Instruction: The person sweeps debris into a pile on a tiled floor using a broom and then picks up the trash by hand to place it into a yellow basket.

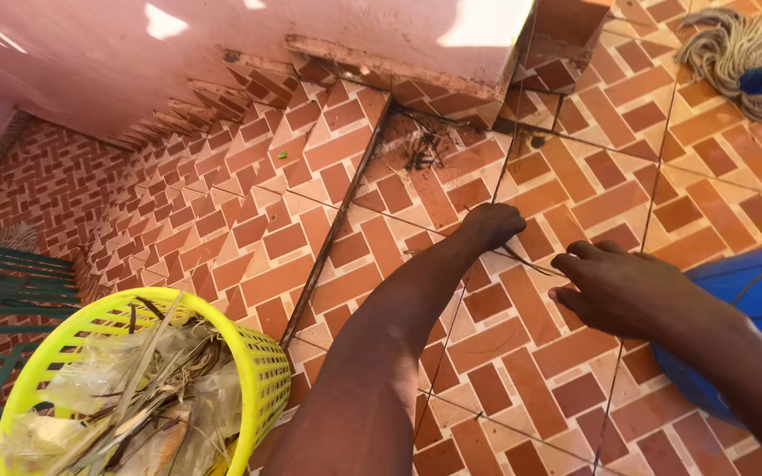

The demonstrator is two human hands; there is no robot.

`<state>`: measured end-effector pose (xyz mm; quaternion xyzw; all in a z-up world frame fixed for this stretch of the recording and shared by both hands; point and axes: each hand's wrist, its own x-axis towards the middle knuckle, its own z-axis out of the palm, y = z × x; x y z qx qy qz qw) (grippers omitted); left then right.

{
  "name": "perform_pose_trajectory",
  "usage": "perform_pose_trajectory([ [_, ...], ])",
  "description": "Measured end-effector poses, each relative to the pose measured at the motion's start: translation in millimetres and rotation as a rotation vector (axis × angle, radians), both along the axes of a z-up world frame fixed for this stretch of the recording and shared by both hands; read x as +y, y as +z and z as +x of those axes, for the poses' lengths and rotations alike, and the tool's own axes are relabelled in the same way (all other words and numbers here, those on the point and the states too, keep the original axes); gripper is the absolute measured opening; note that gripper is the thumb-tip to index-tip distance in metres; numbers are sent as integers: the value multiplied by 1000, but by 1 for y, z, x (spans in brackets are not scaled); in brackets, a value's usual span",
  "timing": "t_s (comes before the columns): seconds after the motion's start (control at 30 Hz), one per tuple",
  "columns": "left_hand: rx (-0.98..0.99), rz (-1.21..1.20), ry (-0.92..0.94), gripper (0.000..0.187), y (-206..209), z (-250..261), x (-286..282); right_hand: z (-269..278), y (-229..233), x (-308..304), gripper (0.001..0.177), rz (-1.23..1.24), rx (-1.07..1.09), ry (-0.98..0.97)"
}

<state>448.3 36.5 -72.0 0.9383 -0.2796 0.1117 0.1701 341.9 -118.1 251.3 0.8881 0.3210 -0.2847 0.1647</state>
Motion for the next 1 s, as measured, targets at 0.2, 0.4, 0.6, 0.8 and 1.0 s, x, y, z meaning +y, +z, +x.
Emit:
perform_pose_trajectory([
  [0.2, 322, -569, 321, 17, -2, 26, 24, -12, 26, 15, 54, -35, 79, -16],
  [0.4, 158, -756, 638, 37, 14, 93, 45, -16, 37, -11, 51, 68, 103, -51],
  [0.6, 328, -827, 546, 65, 26, 131, 38, -10, 44, -52, 48, -43, 80, -17],
  [0.8, 326, -589, 433, 73, 19, 127, 7, -17, 63, -49, 56, 43, 140, -143],
  [1.0, 260, -326, 557, 30, -15, 122, -25, -9, 54, -38, 44, -23, 141, -69],
])
